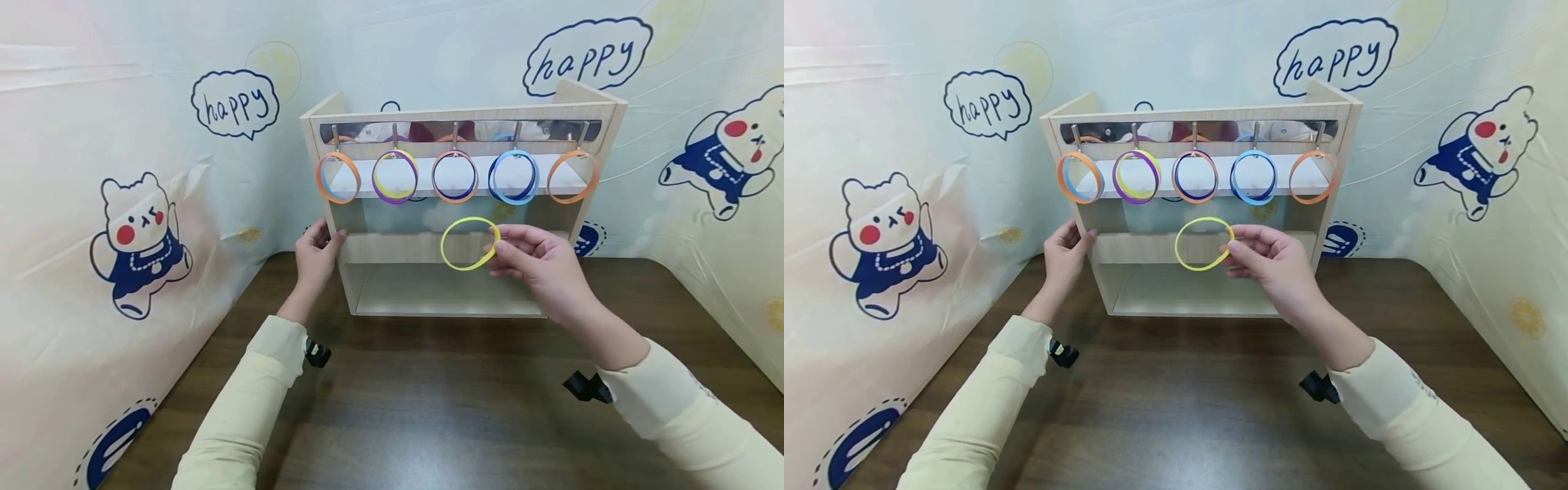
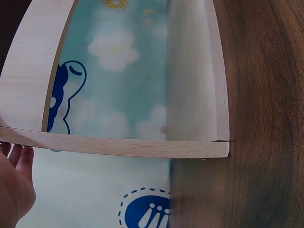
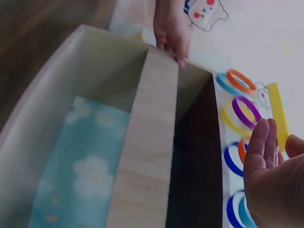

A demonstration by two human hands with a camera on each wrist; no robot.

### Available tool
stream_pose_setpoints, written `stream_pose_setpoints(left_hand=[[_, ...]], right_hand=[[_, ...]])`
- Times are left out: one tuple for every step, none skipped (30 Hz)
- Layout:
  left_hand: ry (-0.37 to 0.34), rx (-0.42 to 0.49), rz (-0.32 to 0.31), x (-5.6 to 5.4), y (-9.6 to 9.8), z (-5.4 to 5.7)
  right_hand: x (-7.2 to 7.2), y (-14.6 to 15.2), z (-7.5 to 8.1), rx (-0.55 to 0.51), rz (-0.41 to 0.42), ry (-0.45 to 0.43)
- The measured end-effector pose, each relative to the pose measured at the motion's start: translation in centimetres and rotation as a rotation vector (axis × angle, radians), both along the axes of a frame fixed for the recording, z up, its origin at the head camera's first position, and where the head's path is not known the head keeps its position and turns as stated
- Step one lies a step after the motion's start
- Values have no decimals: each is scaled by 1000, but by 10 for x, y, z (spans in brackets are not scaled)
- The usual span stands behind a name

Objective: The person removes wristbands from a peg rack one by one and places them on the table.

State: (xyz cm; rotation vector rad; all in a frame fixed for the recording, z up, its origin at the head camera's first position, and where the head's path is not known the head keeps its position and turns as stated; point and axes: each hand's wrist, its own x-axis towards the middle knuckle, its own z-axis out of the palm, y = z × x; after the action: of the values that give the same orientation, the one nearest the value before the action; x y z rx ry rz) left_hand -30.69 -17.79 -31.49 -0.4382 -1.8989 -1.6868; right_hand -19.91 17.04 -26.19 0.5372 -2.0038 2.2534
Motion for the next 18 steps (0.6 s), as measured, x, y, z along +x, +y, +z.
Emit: stream_pose_setpoints(left_hand=[[0,2,-2,0,0,0],[-2,4,-4,0,0,0],[-3,7,-6,-1,0,0],[-5,10,-7,-1,-1,-1],[-5,12,-8,-1,-1,-1],[-2,12,-6,-5,-2,-4],[3,15,-3,-9,-3,-7],[8,16,3,-13,-5,-11],[14,18,8,-17,-6,-14],[21,19,14,-21,-7,-17],[26,29,16,-25,-8,-20],[32,34,19,-28,-8,-23],[35,36,20,-29,-8,-23],[35,35,21,-29,-8,-23],[36,37,19,-29,-8,-24],[37,38,18,-29,-8,-24],[37,39,16,-29,-8,-24],[37,32,18,-29,-8,-24]], right_hand=[[0,-3,-2,5,9,-8],[0,-5,-4,12,19,-15],[-1,-8,-6,24,26,-21],[-1,-11,-9,40,32,-29],[-1,-14,-12,57,40,-34],[-2,-17,-15,79,46,-38],[-2,-20,-19,99,52,-41],[-3,-24,-22,113,59,-42],[-4,-28,-26,119,67,-45],[-5,-32,-30,125,75,-47],[-6,-36,-34,126,83,-51],[-7,-40,-38,123,90,-58],[-8,-44,-41,114,100,-64],[-9,-47,-46,110,108,-72],[-10,-51,-50,109,116,-80],[-11,-54,-54,110,122,-90],[-12,-57,-58,108,129,-100],[-13,-60,-63,107,138,-111]])
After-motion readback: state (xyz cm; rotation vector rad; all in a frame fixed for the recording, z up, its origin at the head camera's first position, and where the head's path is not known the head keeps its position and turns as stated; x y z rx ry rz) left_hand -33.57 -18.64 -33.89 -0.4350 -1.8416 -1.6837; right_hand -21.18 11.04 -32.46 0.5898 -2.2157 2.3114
